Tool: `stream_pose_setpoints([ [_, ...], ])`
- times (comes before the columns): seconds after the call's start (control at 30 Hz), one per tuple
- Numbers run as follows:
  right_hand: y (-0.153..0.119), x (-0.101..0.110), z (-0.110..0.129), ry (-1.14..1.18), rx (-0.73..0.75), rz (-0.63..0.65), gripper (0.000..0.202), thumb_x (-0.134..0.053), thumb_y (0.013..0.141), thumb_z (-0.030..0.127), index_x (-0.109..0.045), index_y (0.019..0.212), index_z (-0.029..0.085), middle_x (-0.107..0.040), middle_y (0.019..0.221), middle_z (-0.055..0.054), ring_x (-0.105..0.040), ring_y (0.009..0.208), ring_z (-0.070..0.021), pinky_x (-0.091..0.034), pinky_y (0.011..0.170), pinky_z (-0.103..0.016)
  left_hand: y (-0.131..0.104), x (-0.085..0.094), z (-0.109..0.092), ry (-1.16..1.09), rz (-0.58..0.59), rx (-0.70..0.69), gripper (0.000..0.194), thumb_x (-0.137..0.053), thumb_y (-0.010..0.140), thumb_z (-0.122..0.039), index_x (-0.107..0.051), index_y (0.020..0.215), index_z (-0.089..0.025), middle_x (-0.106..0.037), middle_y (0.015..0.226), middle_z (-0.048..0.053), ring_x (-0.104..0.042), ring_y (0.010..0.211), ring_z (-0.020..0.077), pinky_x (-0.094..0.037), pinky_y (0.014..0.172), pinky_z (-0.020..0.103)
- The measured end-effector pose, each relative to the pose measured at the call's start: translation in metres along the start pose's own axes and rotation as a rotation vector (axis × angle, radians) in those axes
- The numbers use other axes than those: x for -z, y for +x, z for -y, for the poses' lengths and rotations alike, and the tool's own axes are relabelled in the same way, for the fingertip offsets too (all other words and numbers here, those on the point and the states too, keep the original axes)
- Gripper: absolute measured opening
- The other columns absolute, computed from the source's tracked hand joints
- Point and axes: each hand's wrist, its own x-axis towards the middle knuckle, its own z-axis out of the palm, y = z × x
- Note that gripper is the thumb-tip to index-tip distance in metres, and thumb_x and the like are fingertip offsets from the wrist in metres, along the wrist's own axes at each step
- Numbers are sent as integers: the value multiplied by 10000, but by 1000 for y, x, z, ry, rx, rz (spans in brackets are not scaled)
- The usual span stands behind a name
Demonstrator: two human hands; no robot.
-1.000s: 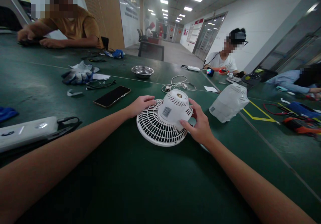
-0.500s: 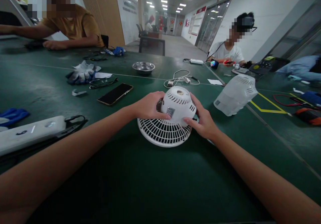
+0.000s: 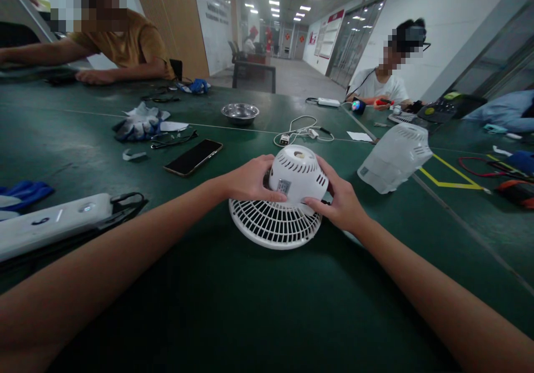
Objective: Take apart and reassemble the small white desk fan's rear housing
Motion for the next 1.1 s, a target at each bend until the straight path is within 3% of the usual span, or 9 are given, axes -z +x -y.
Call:
stream_pose_setpoints([
  [0.37,-1,-4,4,-70,9,-41,1006,-810,852,486,-287,1696,318,-477,1671,-114,-618,1370,-414,-566,1078,-657,-1,-3,5,-17,-18,-53,742,-822,790,-600,-634,1381,-193,-667,1376,179,-668,1199,357,-565,990,570],
  [0.57,-2,-8,5,-103,16,-71,985,-796,869,488,-287,1694,312,-482,1667,-113,-589,1410,-406,-526,1133,-660,0,-2,10,77,-32,-83,776,-822,769,-654,-651,1386,-217,-680,1379,166,-631,1258,388,-518,1050,607],
  [0.7,-2,-5,2,-178,58,-86,1059,-797,837,565,-249,1700,286,-499,1646,-143,-581,1407,-429,-510,1138,-667,0,-7,15,135,-94,-123,768,-775,821,-672,-635,1385,-171,-695,1347,191,-647,1247,390,-514,1073,582],
  [0.8,-5,-1,2,-111,39,-50,1089,-761,842,610,-184,1704,280,-669,1449,-148,-724,1169,-406,-613,971,-632,0,-15,18,103,-181,-159,761,-659,943,-617,-492,1541,-177,-657,1437,194,-638,1305,374,-486,1131,568],
  [0.87,-8,0,3,-8,-18,-5,1029,-704,898,575,-139,1706,280,-779,1178,-107,-776,873,-334,-661,771,-551,1,-21,19,33,-183,-209,945,-677,922,-643,-282,1666,-216,-549,1577,202,-592,1382,390,-458,1168,584],
  [0.93,-10,0,3,81,-59,41,990,-673,928,526,-111,1707,288,-790,1003,-68,-744,700,-286,-647,639,-487,1,-28,18,-22,-173,-252,1229,-778,803,-709,-87,1711,-251,-394,1689,223,-527,1445,441,-430,1188,625],
  [1.0,-10,1,3,154,-73,84,1008,-691,915,491,-96,1708,309,-779,974,-58,-731,682,-276,-637,602,-465,2,-34,15,-32,-197,-263,1408,-854,698,-730,20,1711,-288,-264,1746,224,-449,1495,488,-389,1207,668],
  [1.1,-8,5,1,258,-90,146,1086,-755,870,451,-72,1707,350,-762,1040,-62,-731,731,-272,-642,610,-458,3,-43,9,-28,-250,-245,1413,-880,688,-689,42,1699,-340,-201,1765,195,-402,1515,506,-375,1208,691],
])
